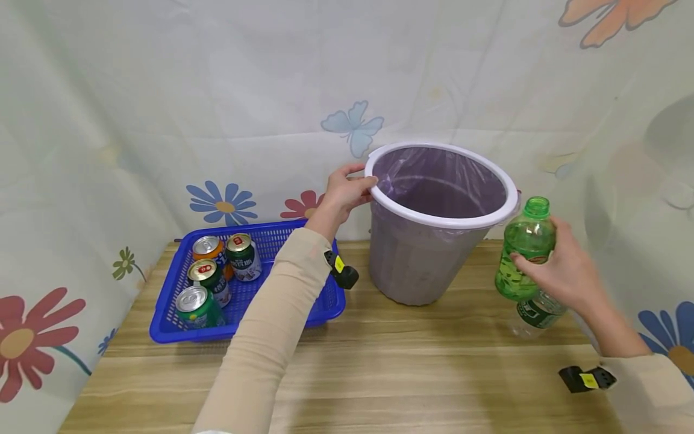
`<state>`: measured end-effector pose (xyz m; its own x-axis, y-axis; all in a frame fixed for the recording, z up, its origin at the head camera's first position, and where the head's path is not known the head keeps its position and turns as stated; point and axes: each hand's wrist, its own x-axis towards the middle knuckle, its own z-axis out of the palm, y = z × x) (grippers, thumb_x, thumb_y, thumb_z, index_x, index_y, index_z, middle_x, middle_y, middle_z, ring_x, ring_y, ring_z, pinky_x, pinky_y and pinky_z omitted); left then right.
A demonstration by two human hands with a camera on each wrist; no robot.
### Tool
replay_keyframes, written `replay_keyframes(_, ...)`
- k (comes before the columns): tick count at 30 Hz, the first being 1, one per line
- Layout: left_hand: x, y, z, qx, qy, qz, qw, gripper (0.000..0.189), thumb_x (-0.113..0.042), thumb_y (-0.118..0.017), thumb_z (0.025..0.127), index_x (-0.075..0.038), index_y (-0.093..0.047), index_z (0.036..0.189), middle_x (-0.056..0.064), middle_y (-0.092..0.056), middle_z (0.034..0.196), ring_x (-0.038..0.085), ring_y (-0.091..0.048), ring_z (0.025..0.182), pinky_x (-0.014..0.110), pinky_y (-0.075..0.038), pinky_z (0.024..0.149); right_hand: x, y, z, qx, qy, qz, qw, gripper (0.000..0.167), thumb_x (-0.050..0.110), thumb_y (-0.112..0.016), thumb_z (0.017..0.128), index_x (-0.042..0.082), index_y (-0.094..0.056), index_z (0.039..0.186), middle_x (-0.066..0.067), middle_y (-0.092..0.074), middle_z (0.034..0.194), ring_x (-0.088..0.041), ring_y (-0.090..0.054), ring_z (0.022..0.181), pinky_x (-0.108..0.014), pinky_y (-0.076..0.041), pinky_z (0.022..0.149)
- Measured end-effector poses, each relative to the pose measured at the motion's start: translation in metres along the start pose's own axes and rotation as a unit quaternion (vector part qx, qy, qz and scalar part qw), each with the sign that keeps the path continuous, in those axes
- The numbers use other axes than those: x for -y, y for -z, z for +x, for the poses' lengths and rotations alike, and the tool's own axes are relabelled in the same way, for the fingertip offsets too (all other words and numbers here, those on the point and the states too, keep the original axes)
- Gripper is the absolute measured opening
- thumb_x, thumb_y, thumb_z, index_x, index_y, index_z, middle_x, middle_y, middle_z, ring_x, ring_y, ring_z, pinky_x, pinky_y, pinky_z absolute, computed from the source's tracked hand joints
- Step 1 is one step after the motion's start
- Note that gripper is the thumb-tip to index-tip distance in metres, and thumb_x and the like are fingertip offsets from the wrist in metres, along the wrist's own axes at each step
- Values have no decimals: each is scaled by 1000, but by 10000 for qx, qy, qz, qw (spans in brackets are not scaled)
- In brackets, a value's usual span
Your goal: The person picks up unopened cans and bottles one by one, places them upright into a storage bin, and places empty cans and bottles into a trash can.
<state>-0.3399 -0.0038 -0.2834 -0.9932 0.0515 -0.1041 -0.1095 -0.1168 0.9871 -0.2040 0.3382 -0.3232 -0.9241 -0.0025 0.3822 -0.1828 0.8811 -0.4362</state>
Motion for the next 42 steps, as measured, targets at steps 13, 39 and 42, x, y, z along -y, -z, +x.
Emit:
replay_keyframes(13,0,1,2,24,12,-73,10000,45,-9,-67,83,-11,-52,126,13,-63,104,18,-64,73,27,-56,71,6,20,7,113,-25,-169,9998,90,28,-69,79,-3,-13,142,-34,-45,109,-50,-50,91,-63,-42,65)
replay_keyframes(39,0,3,0,-17,-3,-32,10000,45,-10,-67,83,-11,-52,126,13,-63,105,19,-64,74,27,-56,71,20,56,30,44,312,-425,9986,89,23,-71,77,-1,-14,142,-33,-44,108,-50,-52,83,-43,-42,49)
replay_keyframes(42,0,3,1,-16,20,-83,10000,45,-9,-67,83,-11,-52,125,13,-63,104,19,-64,73,27,-56,70,22,61,33,50,298,-446,9985,90,23,-70,78,-1,-12,143,-35,-42,111,-50,-50,85,-45,-43,49)
